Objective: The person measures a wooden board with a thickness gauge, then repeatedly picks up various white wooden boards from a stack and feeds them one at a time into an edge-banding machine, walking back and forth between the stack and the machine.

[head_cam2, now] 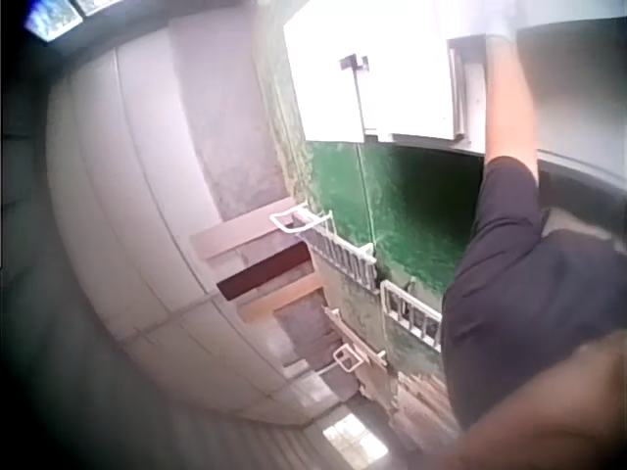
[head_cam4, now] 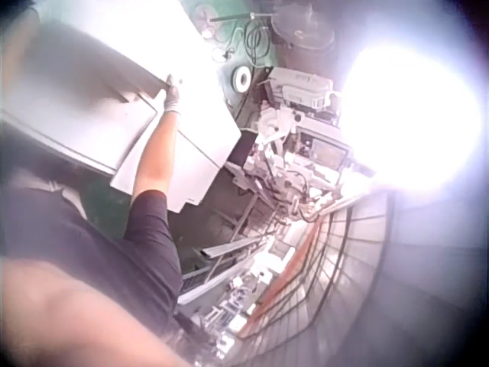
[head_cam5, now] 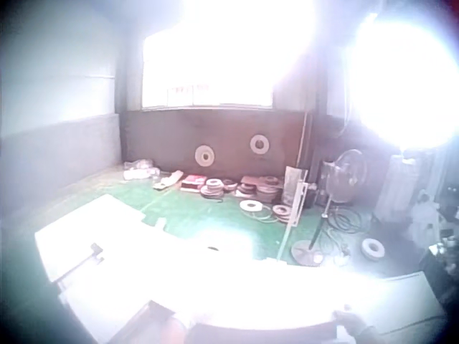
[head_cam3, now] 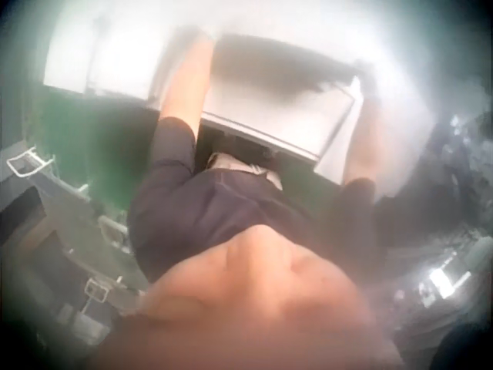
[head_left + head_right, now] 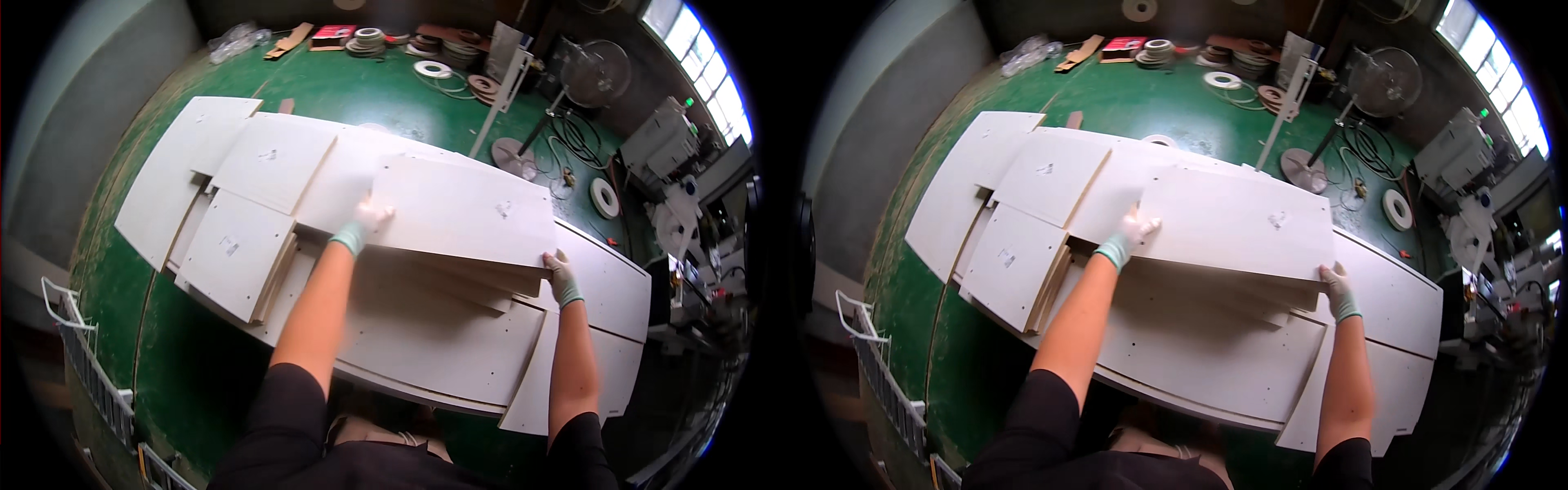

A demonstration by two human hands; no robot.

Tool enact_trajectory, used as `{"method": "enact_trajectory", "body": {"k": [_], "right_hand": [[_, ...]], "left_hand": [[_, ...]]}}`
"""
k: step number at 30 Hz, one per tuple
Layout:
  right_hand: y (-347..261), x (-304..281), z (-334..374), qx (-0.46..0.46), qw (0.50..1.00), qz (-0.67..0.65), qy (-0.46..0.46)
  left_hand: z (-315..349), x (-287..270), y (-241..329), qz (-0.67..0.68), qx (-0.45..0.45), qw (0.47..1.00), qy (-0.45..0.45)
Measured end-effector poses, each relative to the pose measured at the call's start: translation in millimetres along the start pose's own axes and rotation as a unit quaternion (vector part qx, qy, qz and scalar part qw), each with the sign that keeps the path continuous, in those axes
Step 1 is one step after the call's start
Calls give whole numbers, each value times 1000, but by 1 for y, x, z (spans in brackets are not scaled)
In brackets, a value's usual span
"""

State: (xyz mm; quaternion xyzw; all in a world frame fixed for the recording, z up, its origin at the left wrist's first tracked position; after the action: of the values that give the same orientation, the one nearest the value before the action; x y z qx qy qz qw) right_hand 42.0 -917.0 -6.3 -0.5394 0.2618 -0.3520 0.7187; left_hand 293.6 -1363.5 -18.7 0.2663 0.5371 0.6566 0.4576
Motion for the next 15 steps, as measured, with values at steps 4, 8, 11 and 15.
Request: {"method": "enact_trajectory", "body": {"k": [4, 8, 11, 15], "right_hand": [[-3, 25, 21, 7, 998, -38, 39], [13, 23, 61, 23, 988, -138, 66], [26, 8, 114, 70, 973, -208, 76], [51, -31, 184, 132, 973, -187, -31]], "left_hand": [[6, -9, 6, 10, 5, 1000, 3], [50, 8, 7, 75, -15, 997, -24], [100, 29, -5, 132, -42, 989, -43], [151, 56, -40, 302, -150, 935, -109]]}}
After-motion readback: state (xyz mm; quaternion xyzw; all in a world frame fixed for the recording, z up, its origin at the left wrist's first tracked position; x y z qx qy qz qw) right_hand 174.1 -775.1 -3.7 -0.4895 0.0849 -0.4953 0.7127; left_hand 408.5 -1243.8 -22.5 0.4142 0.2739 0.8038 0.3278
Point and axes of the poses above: each hand's wrist, its own z-axis away from the middle knuckle, its own x-axis out of the palm, y = z × x, the point moved 3 cm from there along -z, towards the middle knuckle, and after that the axes turned 9 degrees about -y, right-handed, at the moved point
